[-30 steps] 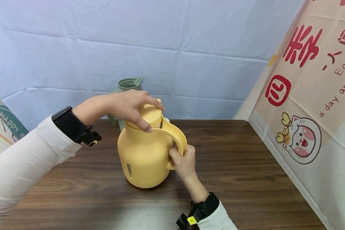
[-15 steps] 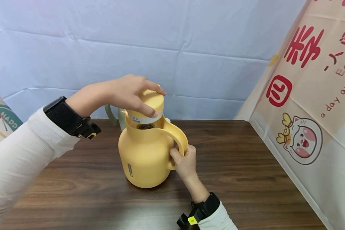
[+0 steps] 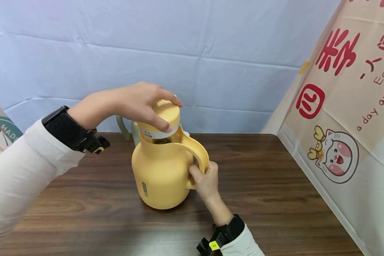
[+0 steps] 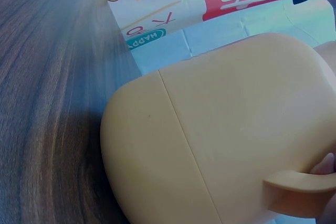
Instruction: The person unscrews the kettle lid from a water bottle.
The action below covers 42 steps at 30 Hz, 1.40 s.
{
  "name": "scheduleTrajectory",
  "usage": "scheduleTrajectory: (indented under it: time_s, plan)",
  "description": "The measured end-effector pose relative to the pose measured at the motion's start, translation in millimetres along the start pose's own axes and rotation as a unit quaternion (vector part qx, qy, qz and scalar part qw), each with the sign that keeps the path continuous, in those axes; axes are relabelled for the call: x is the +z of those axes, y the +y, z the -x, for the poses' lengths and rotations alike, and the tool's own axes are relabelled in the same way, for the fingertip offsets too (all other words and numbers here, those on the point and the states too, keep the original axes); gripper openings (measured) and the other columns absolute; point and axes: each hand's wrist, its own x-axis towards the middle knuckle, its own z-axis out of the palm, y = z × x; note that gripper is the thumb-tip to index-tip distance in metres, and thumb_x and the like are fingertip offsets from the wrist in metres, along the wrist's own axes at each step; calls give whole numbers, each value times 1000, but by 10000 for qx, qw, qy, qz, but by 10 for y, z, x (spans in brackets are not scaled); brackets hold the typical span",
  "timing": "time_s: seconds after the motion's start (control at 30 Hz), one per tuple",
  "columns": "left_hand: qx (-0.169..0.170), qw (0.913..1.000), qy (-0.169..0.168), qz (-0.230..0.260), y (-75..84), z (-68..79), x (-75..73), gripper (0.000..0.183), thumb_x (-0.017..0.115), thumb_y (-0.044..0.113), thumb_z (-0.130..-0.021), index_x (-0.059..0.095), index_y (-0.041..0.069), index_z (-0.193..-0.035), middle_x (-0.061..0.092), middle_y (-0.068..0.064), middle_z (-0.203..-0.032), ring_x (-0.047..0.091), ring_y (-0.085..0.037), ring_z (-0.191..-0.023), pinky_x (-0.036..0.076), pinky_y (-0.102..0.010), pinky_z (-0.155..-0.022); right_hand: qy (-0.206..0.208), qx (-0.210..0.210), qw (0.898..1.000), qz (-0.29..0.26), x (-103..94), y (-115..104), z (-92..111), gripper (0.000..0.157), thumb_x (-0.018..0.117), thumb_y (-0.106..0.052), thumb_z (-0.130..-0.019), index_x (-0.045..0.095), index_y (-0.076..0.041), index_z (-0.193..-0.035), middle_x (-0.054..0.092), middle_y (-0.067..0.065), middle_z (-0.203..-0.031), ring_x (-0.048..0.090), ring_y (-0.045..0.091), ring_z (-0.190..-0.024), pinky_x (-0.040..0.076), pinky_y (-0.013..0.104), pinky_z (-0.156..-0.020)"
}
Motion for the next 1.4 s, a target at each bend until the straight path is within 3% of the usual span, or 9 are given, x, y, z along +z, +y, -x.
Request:
scheduleTrajectory:
  time_s: [0.27, 0.67, 0.93, 1.1, 1.4]
  plan:
    - [143, 9998, 154, 29, -102, 135, -29, 59, 71, 42, -73, 55, 27, -127, 51, 0, -121, 44, -18, -106, 39, -37, -84, 38, 30, 10000, -59, 5, -5, -5, 33, 45, 18, -76, 39, -1, -50, 35, 13, -36, 40, 19, -28, 34, 25, -31]
    - [-53, 9990, 357, 271, -197, 326, -46, 61, 71, 47, -74, 52, 33, -130, 51, 0, -117, 44, -21, -99, 39, -37, -77, -59, -54, 9999, -121, -7, 27, 4, 33, 44, 18, -77, 38, -2, -51, 35, 8, -36, 39, 20, -27, 34, 26, -30]
    - [25, 9990, 447, 55, -250, 421, -51, 60, 72, 47, -73, 54, 29, -128, 54, 0, -110, 46, -20, -94, 39, -36, -74, -87, -123, 9998, -157, -3, 24, -2, 33, 45, 15, -79, 39, -2, -52, 36, 8, -36, 39, 21, -28, 33, 26, -30]
    - [-84, 9987, 499, -49, -344, 485, -38, 60, 70, 46, -75, 53, 27, -130, 53, -2, -115, 44, -21, -99, 38, -39, -77, -127, -140, 9997, -155, 3, 24, -4, 33, 45, 15, -79, 39, -2, -52, 36, 10, -36, 39, 22, -28, 33, 26, -30]
    - [-277, 9979, 582, -100, -492, 603, -3, 60, 71, 46, -74, 55, 26, -129, 54, -4, -111, 46, -22, -95, 39, -39, -74, -96, -181, 9997, -115, 5, 29, 1, 32, 45, 16, -78, 40, -1, -51, 36, 10, -36, 39, 21, -27, 34, 26, -30]
